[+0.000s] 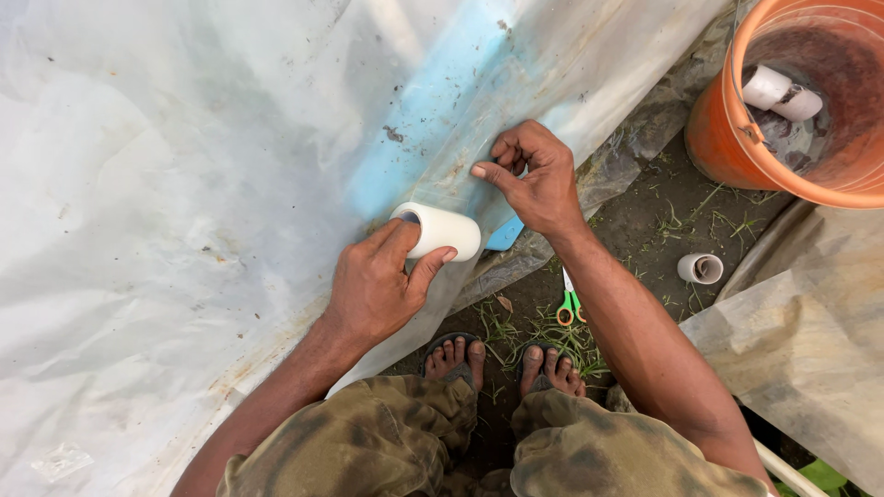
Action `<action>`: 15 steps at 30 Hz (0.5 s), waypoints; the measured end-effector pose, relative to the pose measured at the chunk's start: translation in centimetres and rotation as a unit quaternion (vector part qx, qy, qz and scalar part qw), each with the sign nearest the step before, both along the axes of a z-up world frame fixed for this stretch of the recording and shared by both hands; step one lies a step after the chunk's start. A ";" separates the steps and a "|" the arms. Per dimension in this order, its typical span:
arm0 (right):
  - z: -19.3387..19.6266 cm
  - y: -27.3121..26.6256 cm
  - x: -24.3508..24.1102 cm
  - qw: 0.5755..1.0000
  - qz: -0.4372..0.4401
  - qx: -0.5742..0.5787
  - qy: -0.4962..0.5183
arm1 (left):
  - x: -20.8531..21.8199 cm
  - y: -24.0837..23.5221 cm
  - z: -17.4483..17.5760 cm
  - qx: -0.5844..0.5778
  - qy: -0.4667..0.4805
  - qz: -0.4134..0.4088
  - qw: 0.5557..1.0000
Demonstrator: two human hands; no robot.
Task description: The person places a blue plastic sheet against a translucent plastic wall and smooths it. They then unroll clear adhesive tape, apply it over the blue sheet, and cut it with scissors. The person repeats the taping process on a lower section of the wall.
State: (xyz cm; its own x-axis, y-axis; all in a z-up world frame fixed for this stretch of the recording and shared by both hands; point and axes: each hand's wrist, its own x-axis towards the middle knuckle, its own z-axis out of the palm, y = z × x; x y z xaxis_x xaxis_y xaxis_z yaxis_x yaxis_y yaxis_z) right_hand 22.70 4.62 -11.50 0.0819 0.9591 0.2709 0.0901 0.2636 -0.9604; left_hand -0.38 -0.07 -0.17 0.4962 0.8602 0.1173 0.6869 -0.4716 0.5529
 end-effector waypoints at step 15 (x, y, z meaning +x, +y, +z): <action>1.4 0.1 -2.9 0.985 -0.035 0.138 -0.098 | -0.3 0.4 -1.1 -0.011 -0.013 -0.009 1.000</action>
State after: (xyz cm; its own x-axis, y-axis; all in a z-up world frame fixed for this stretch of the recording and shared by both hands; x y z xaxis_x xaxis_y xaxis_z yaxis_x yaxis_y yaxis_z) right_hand 19.77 4.68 -10.12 0.0657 0.8407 0.5375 0.2948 0.4983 -0.8154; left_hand -0.70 0.30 -1.24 0.5081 0.8541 0.1113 0.6638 -0.4707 0.5812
